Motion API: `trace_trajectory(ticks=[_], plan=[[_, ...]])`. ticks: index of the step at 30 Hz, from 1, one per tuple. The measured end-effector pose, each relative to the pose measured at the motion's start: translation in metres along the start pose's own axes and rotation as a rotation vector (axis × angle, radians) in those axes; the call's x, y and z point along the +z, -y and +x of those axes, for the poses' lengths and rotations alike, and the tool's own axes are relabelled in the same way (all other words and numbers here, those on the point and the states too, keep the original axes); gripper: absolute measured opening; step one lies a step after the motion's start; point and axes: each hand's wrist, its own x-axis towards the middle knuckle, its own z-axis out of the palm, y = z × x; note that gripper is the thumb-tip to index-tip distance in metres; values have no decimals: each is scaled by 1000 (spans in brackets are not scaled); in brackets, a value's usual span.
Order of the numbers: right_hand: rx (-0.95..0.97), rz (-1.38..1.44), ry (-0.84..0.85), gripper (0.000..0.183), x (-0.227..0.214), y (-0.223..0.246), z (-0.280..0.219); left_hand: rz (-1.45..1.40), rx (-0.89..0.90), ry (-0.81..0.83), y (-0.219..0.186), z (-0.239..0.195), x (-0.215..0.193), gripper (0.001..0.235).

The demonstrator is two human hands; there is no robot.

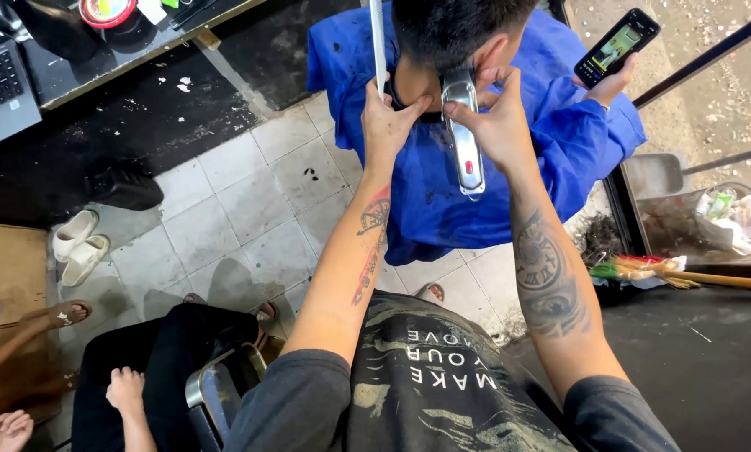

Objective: A barber is using electric clippers and a comb to cut and style a client's hair.

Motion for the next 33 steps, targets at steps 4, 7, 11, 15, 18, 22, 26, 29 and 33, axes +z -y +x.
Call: trace_trajectory(ticks=[4,7,11,15,18,22,26,29,33], plan=[[212,-60,-23,57,-4,-3,1,15,62,-25,2,1,0,96],[93,5,-1,55,-5,3,5,15,33,-13,0,0,-2,99],[157,17,-21,53,-11,-10,4,33,58,-5,7,4,-1,102],[234,97,12,52,-20,-9,8,-13,58,20,2,4,-2,102],[104,296,88,45,-27,-8,13,33,41,10,5,4,-3,102],[232,216,78,47,-27,-4,6,19,66,14,11,9,-1,102],[157,318,129,49,-35,-16,13,28,38,9,5,4,-3,99],[119,322,117,48,-33,11,14,40,41,16,5,6,-4,102],[200,263,115,48,-38,-13,10,36,81,0,13,7,-2,97]])
